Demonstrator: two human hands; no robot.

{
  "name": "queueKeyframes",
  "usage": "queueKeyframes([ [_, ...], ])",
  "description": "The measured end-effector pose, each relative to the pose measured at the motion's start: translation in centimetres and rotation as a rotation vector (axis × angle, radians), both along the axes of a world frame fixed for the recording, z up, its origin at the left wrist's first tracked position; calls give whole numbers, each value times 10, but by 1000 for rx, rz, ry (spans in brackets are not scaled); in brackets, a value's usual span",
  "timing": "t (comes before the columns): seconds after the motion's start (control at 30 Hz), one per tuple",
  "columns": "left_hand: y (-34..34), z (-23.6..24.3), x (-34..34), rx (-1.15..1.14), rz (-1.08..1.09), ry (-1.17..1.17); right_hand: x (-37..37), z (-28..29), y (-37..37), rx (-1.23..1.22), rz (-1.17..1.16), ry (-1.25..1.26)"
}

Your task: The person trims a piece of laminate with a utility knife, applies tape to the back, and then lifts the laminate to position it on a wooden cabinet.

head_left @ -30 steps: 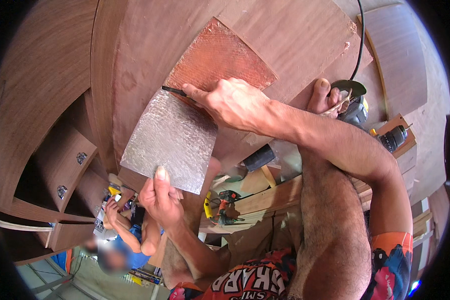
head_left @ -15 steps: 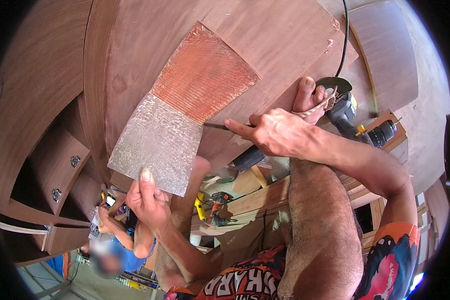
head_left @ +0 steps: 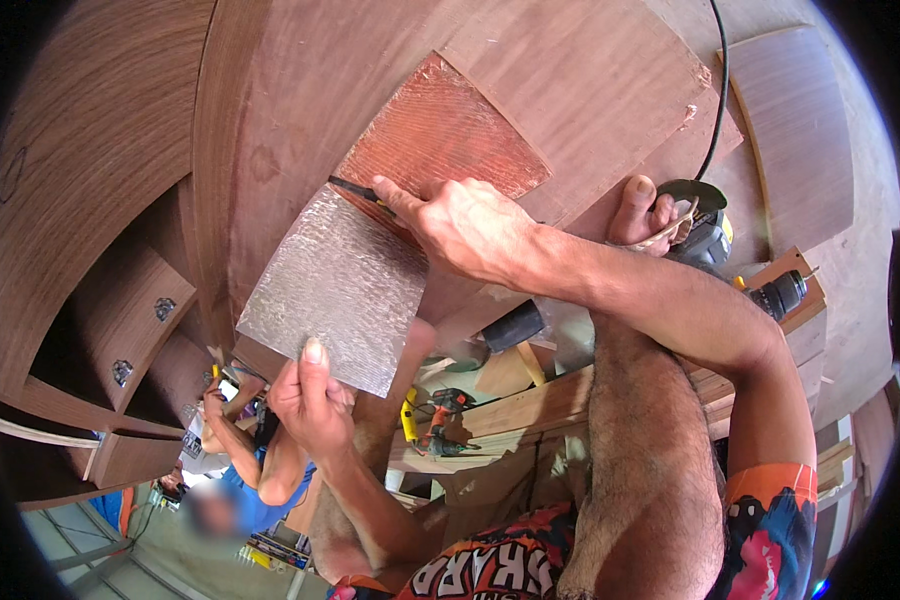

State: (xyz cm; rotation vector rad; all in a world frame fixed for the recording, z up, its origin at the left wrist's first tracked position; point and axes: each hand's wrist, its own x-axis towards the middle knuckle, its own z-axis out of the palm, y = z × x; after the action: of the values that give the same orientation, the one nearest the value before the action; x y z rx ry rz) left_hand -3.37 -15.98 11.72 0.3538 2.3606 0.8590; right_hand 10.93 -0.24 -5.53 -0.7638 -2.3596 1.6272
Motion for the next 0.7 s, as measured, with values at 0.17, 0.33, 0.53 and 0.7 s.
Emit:
queueKeyframes([
  [0.17,1,0,2,6,14,-13,-6,-3,3,15,63,-67],
  [0.33,4,3,2,-26,13,-5,-8,-1,7,34,112,-58],
  [0.53,10,4,6,-45,7,18,-8,-6,5,127,150,-51],
  [0.7,12,6,5,-38,27,8,33,0,-11,129,283,-139],
])
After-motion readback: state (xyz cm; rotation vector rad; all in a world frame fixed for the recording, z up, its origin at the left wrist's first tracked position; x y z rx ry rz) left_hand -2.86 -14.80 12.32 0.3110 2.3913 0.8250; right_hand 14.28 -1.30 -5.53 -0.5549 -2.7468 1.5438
